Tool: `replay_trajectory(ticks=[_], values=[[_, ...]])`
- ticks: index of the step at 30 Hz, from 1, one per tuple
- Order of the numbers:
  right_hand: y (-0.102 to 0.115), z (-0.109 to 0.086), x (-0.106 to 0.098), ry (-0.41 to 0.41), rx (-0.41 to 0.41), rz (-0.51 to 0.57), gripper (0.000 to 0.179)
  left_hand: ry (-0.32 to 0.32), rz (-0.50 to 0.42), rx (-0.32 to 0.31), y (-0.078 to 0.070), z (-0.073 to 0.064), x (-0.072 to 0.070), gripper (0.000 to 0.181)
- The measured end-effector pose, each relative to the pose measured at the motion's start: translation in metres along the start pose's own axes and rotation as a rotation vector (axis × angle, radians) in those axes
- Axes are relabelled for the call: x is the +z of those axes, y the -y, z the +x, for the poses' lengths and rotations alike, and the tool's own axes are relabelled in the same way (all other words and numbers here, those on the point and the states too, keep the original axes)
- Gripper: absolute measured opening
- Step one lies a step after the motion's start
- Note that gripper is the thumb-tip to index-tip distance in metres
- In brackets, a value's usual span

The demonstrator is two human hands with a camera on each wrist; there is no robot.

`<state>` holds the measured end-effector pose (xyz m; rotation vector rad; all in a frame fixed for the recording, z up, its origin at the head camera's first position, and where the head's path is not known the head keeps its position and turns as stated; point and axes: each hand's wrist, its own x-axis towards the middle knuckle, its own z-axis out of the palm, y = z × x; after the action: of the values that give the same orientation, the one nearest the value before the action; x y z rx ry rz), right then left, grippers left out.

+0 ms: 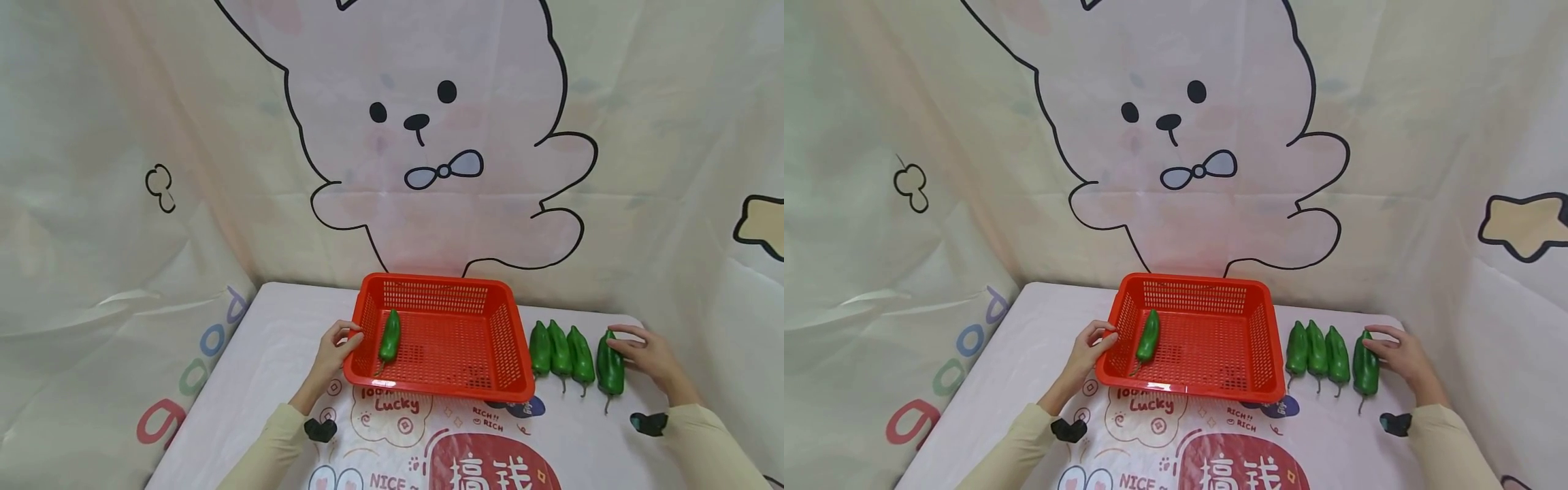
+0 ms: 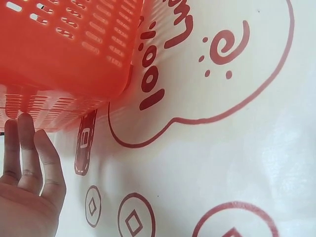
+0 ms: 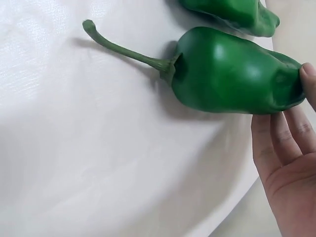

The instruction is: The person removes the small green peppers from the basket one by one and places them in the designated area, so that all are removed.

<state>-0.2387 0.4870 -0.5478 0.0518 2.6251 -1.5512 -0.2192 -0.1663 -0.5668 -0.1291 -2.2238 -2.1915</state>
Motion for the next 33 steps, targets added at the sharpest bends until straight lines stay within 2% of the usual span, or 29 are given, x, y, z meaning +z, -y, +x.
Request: replay_trajectory(ticks=[5,13,25,33], values=[[0.003,0.0,0.0,-0.004,-0.002,0.007,0.036,-0.003,-0.01,-0.011,0.001,0.001,0.0,0.024],[0.005,0.004,0.003,-0.002,0.021,-0.051,0.049,-0.02,0.011,-0.013,0.002,0.002,0.001,0.025],[0.0,0.009,0.011,-0.047,-0.015,-0.092,0.057,-0.018,0.016,-0.019,0.003,0.001,0.001,0.026],[0.001,0.005,0.011,-0.061,-0.052,-0.069,0.051,-0.015,0.008,-0.017,0.003,0.001,0.0,0.026]])
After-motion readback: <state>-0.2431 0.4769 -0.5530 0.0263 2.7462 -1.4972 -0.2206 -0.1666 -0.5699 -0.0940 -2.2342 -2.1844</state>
